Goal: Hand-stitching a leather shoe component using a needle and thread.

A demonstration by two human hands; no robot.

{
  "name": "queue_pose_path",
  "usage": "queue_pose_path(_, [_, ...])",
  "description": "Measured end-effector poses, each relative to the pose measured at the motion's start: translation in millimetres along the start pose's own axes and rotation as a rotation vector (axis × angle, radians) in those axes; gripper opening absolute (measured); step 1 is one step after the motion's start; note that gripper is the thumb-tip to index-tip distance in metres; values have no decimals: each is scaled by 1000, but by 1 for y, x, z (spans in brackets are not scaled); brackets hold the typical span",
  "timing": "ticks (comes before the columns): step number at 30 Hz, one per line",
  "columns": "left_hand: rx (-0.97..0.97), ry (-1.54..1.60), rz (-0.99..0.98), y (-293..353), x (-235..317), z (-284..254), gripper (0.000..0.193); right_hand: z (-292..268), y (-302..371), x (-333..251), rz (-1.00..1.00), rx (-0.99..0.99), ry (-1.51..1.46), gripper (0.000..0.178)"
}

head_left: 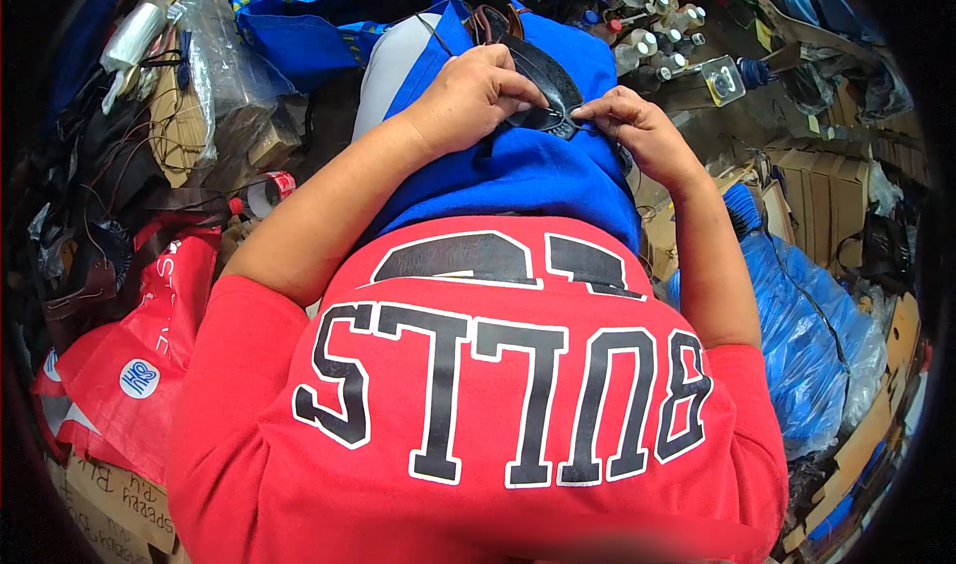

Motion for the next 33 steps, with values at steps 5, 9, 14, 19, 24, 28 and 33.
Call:
queue_pose_path(5, [-10, 0, 0, -1, 1, 0, 20, 0, 0, 2, 21, 1, 14, 25])
queue_pose_path(9, [-18, -5, 2, -2, 2, 1, 20, 0, -1, -1, -4, 0, 30, 25])
queue_pose_path(14, [-28, -62, 26, -2, 1, 5, 19, -2, 0, 6, 41, -16, -7, 31])
queue_pose_path(19, [-152, 52, -43, -18, -10, 15, 15, 0, -5, 12, 25, -51, -46, 35])
queue_pose_path(24, [-297, 56, 15, -32, -2, 16, 12, 2, -10, 6, 12, -91, -101, 35])
queue_pose_path(28, [-115, -54, 131, -13, 22, 0, 13, 2, 6, -4, 10, -14, 19, 30])
queue_pose_path(33, [48, -123, 78, 8, 28, -8, 19, 7, 21, -8, 41, 100, 35, 31])
Point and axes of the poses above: each hand's wrist, its own y-axis away from the middle knuckle, its own z-axis out of the palm, x = y × z, the point moved 7 cm from there along -y, towards the middle knuckle
